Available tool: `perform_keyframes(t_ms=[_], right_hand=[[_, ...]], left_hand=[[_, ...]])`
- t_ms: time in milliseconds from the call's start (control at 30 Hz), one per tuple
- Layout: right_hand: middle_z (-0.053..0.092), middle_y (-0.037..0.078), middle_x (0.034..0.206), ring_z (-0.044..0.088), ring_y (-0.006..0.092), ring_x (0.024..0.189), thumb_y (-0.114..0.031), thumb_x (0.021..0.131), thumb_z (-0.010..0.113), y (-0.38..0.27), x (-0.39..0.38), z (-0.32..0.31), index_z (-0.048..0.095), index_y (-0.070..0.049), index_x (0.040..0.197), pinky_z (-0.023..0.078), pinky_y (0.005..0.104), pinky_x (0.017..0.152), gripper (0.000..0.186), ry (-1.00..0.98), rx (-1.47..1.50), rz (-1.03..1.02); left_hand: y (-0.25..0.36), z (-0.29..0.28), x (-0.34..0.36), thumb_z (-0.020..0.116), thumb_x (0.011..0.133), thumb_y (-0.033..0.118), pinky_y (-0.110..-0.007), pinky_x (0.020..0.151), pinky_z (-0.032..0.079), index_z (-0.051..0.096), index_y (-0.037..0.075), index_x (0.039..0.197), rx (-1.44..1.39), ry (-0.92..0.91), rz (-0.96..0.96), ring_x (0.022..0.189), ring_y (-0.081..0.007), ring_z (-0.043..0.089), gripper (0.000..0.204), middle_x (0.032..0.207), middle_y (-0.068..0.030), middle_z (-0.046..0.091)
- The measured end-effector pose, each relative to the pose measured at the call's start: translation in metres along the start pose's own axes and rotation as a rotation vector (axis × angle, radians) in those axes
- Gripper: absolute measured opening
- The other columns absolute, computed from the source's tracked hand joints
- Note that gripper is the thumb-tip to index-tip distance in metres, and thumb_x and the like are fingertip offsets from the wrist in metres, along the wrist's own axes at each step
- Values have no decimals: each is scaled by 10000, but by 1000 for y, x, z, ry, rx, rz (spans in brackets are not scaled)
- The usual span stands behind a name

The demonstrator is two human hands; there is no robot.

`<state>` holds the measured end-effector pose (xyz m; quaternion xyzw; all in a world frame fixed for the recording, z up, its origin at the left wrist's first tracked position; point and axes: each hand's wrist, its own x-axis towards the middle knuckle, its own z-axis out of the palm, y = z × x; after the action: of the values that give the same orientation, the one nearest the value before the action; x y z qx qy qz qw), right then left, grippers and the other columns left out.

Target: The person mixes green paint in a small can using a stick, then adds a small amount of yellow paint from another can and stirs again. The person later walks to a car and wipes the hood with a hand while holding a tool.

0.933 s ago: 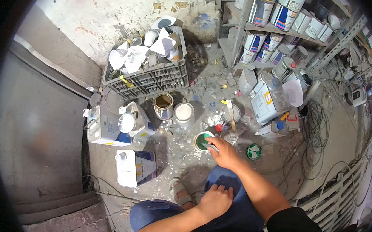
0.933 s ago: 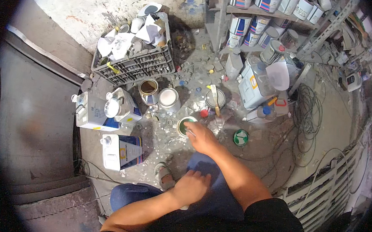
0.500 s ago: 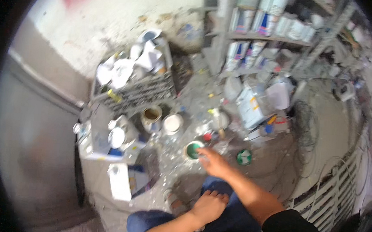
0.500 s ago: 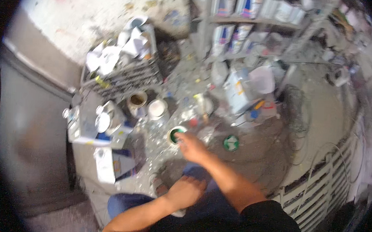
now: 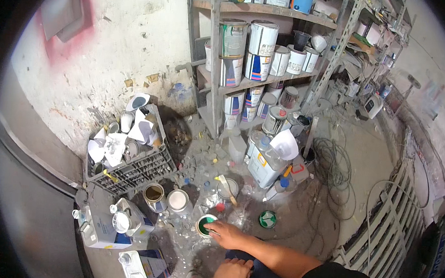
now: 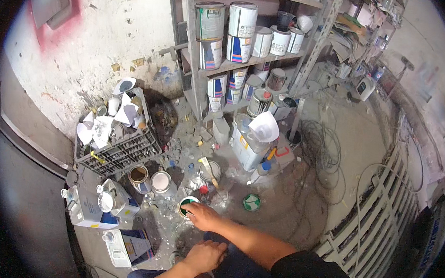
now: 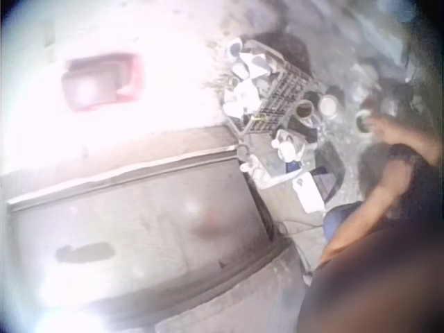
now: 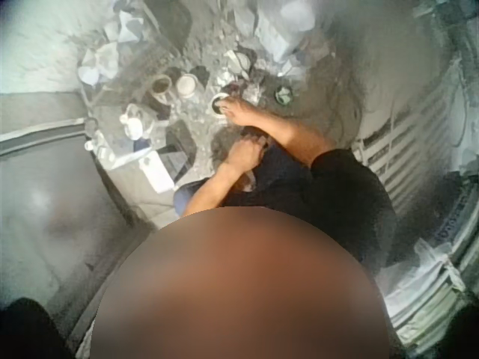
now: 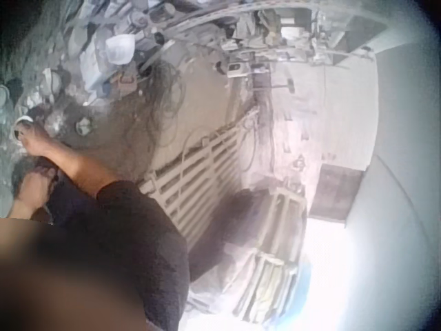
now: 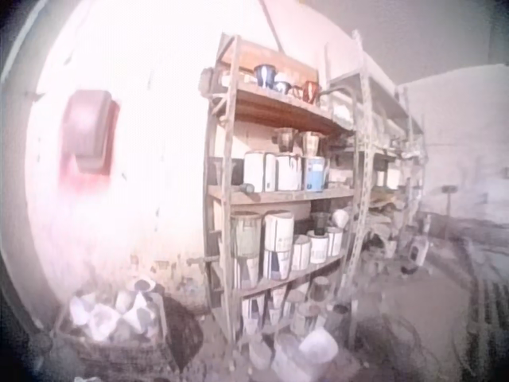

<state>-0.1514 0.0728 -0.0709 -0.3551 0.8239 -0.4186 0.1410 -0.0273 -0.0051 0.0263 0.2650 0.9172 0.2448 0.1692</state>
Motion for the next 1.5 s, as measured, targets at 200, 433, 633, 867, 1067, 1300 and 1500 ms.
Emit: perform_keyframes(t_ms=[200,433,633,867,1067,1300,1500], right_hand=[[603,210,1187,586,416,1082,-150,934,568,1,6,1,516,-111,1292,473,500,918,364,-9,15,-13],[596,183,1170,594,392,1063,-171,935,570,-5,15,2,522,-115,1259,482,491,885,333,-18,-19,-18],[585,167,1148,595,377,1065,-164,928,568,-5,22,16,512,-134,1277,488,481,872,355,-83,-47,55],[593,152,1140,608,381,1005,-186,952,547,-6,29,22,529,-120,1297,498,481,830,351,-85,-77,39],[581,152,1140,603,387,1017,-171,937,566,-11,26,22,530,-128,1289,499,486,831,357,-86,-94,24],[572,151,1125,601,393,1011,-153,926,576,-13,24,21,525,-141,1276,497,491,825,354,-57,-82,25],[572,156,1124,601,390,1012,-166,936,572,-8,23,24,526,-138,1267,493,488,830,335,-56,-74,25]], left_hand=[[-6,-7,1,575,903,219,-498,771,529,575,74,989,-76,-71,6,879,-368,673,168,925,-177,684],[-21,-21,-5,557,906,206,-507,780,528,598,86,1002,-91,-140,-105,927,-390,666,159,993,-190,677],[-32,-24,-10,577,869,187,-498,811,537,609,86,1026,-16,-183,-164,946,-384,671,190,1041,-179,675],[-37,-19,-11,575,865,173,-490,777,547,611,79,1000,0,-157,-158,901,-384,679,169,991,-185,682],[-30,-23,-13,562,914,241,-497,757,543,600,64,972,-59,-137,-184,887,-386,675,190,956,-176,688],[-33,-16,-13,569,894,223,-495,762,544,612,70,1000,-50,-37,-172,878,-388,677,191,958,-180,688],[-38,-11,-14,588,837,178,-491,783,546,646,97,1064,-21,-87,-195,876,-385,681,249,974,-171,681]])
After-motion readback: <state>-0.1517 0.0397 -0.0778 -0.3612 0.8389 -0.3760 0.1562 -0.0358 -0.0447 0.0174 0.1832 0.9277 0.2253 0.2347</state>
